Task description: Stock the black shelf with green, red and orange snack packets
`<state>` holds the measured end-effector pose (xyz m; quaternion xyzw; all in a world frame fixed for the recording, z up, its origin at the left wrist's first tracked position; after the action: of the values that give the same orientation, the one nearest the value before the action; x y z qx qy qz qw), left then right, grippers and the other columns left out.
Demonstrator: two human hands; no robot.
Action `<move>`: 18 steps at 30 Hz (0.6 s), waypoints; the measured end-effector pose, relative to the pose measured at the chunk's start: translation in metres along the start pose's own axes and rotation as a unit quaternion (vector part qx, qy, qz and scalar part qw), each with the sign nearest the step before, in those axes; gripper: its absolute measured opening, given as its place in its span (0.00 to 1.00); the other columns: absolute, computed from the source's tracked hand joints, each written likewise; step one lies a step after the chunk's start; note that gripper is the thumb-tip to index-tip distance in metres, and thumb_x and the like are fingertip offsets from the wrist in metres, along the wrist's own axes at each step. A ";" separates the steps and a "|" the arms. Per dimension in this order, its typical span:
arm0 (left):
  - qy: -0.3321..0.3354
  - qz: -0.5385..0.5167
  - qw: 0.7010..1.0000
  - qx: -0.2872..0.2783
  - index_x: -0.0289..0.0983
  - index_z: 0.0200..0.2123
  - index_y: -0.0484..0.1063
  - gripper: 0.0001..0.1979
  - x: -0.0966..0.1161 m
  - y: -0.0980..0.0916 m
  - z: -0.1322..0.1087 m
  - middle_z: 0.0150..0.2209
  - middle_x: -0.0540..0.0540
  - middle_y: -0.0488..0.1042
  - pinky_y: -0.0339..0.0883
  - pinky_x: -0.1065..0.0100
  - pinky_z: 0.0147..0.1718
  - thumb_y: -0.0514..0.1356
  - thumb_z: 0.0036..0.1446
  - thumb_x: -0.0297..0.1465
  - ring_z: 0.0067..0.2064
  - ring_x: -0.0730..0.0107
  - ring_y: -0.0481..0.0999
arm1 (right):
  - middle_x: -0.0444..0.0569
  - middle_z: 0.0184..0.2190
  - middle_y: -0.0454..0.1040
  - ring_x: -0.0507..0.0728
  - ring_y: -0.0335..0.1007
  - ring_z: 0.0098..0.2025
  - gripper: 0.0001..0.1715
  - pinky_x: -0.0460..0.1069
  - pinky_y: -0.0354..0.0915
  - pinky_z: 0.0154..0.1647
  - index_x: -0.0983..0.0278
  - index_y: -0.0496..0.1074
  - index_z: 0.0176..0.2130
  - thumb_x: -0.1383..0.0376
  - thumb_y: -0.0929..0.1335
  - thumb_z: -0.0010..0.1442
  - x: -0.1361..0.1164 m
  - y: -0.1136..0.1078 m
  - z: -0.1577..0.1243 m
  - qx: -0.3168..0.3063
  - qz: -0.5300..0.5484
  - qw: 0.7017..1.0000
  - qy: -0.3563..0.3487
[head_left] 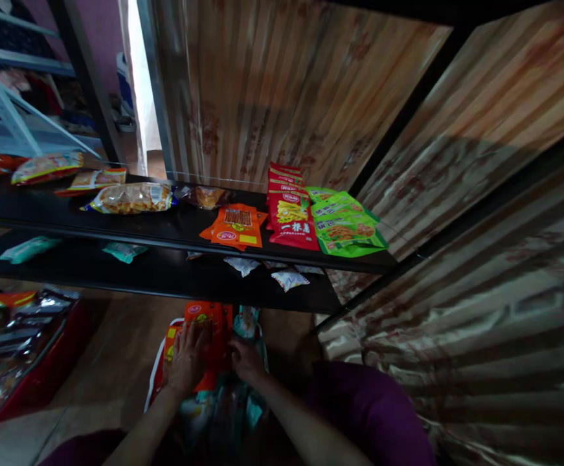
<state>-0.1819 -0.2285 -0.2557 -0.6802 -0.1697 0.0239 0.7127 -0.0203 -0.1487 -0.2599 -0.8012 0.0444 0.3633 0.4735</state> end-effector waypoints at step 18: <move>0.051 0.061 0.997 -0.015 0.38 0.60 0.63 0.30 -0.002 0.013 0.008 0.63 0.41 0.59 0.51 0.50 0.60 0.51 0.53 0.23 0.66 0.49 0.50 | 0.53 0.50 0.74 0.57 0.68 0.53 0.23 0.48 0.59 0.55 0.64 0.74 0.49 0.73 0.63 0.54 -0.003 -0.003 -0.027 -0.017 0.003 1.000 0.011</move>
<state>-0.1838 -0.2202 -0.2684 -0.7003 -0.0915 0.0302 0.7073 -0.0069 -0.1693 -0.2482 -0.8128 0.0455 0.3568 0.4583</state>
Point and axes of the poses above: each hand's wrist, its own z-axis towards the middle knuckle, its own y-axis out of the palm, x = y × z, the point moved 3 cm from there along z, towards the middle knuckle
